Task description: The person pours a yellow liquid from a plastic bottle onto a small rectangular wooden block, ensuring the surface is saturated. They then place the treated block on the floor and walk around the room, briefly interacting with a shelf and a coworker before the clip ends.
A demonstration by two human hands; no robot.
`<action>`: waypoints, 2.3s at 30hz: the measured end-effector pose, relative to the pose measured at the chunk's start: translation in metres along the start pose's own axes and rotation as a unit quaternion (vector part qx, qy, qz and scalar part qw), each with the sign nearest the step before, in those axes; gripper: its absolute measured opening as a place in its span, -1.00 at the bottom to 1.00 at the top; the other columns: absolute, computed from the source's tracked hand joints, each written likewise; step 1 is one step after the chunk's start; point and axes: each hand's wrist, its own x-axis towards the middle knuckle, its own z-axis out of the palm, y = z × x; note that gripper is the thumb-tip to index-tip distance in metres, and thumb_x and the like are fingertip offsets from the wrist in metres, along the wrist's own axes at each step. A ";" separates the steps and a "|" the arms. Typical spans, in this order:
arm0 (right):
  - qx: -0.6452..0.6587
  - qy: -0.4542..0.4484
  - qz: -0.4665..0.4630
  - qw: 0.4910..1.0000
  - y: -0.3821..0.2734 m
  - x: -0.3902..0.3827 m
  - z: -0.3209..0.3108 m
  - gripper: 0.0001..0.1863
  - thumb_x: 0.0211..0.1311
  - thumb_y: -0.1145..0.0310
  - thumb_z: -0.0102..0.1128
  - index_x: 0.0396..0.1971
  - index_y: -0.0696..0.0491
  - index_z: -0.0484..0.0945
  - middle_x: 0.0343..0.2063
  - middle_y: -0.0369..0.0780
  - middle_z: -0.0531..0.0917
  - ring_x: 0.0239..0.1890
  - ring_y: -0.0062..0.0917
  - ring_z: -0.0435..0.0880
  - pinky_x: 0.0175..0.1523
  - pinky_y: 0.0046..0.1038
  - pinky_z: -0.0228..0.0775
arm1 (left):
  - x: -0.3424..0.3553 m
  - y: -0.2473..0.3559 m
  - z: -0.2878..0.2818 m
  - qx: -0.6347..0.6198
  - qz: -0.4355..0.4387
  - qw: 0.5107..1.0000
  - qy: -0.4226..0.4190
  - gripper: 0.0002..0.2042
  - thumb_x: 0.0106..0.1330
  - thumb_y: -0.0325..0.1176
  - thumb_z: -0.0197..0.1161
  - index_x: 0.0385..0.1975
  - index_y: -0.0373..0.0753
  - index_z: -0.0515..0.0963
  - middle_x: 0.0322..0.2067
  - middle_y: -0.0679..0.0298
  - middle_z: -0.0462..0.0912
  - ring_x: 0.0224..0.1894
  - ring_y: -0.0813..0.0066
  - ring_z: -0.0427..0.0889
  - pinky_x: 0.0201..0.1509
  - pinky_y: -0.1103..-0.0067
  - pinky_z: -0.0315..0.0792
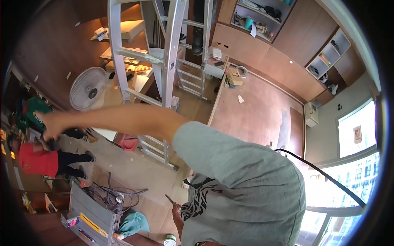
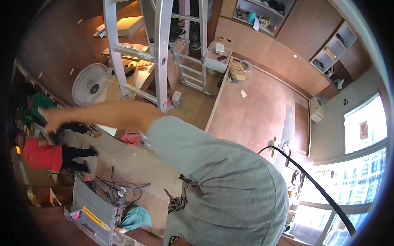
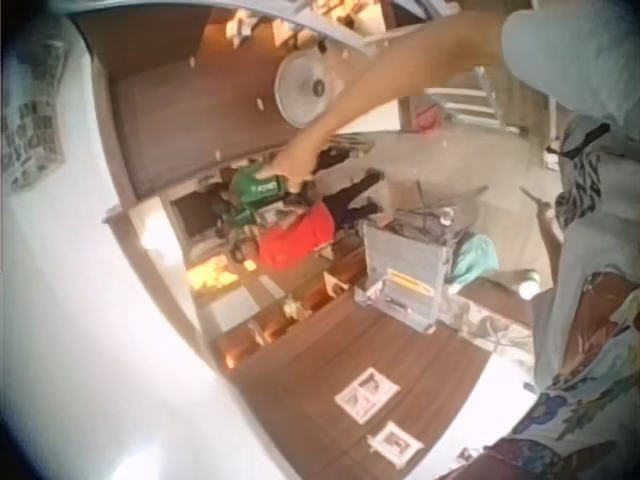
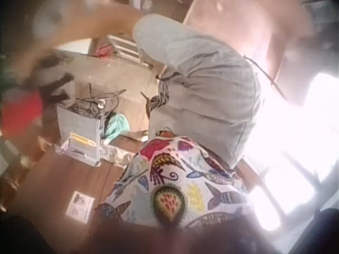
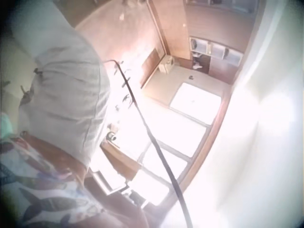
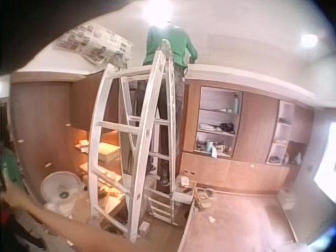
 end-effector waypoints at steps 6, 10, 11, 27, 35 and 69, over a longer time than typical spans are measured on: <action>0.285 -0.255 0.019 0.924 0.130 -0.183 0.138 -0.23 0.10 0.25 0.23 0.22 0.19 0.03 -0.36 -0.16 0.60 -0.40 -0.58 0.60 -0.36 -0.49 0.48 | -0.006 0.005 0.000 0.041 -0.019 0.999 0.006 -0.74 0.24 -0.05 0.11 -0.39 -0.12 0.37 -0.62 0.33 0.43 -0.62 0.49 0.39 -0.60 0.49 0.28; 0.147 -0.385 0.219 0.885 0.237 -0.371 0.197 -0.43 0.11 0.25 0.21 0.12 0.10 0.29 -0.57 -0.24 0.55 -0.54 -0.54 0.54 -0.48 -0.47 0.44 | -0.007 0.007 0.007 0.072 -0.036 0.997 0.005 -0.74 0.24 -0.06 0.11 -0.37 -0.12 0.37 -0.61 0.33 0.43 -0.60 0.49 0.39 -0.59 0.48 0.29; 0.156 -0.383 0.240 0.878 0.247 -0.415 0.206 -0.38 0.12 0.23 0.18 0.17 0.10 0.24 -0.60 -0.20 0.55 -0.58 -0.51 0.54 -0.52 -0.47 0.44 | -0.010 0.001 0.007 0.075 -0.040 0.996 0.010 -0.74 0.24 -0.06 0.11 -0.36 -0.12 0.37 -0.61 0.32 0.44 -0.60 0.48 0.39 -0.59 0.48 0.29; 0.101 0.118 0.527 0.836 0.352 -0.707 0.108 -0.64 0.10 0.15 0.11 -0.17 0.05 0.51 -0.32 -0.10 0.63 -0.39 -0.38 0.65 -0.27 -0.37 0.50 | 0.011 0.070 0.139 0.218 -0.055 0.974 -0.006 -0.74 0.22 -0.10 0.12 -0.27 -0.13 0.36 -0.55 0.30 0.46 -0.53 0.47 0.42 -0.55 0.45 0.33; 0.051 0.092 0.584 0.805 0.413 -0.842 0.107 -0.70 0.06 0.24 0.16 -0.20 0.02 0.50 -0.53 -0.19 0.64 -0.56 -0.47 0.63 -0.50 -0.44 0.49 | 0.030 0.120 0.214 0.328 -0.058 0.943 -0.021 -0.73 0.21 -0.12 0.13 -0.23 -0.14 0.36 -0.52 0.29 0.47 -0.50 0.46 0.43 -0.54 0.44 0.34; 0.168 0.695 0.664 0.219 0.197 -0.834 0.422 -0.68 -0.09 0.18 0.13 -0.47 0.13 0.63 -0.53 -0.15 0.65 -0.43 -0.29 0.62 -0.27 -0.27 0.46 | 0.102 0.294 0.439 0.817 -0.080 0.559 -0.118 -0.63 0.18 -0.20 0.16 -0.04 -0.16 0.36 -0.40 0.23 0.51 -0.35 0.42 0.48 -0.46 0.38 0.42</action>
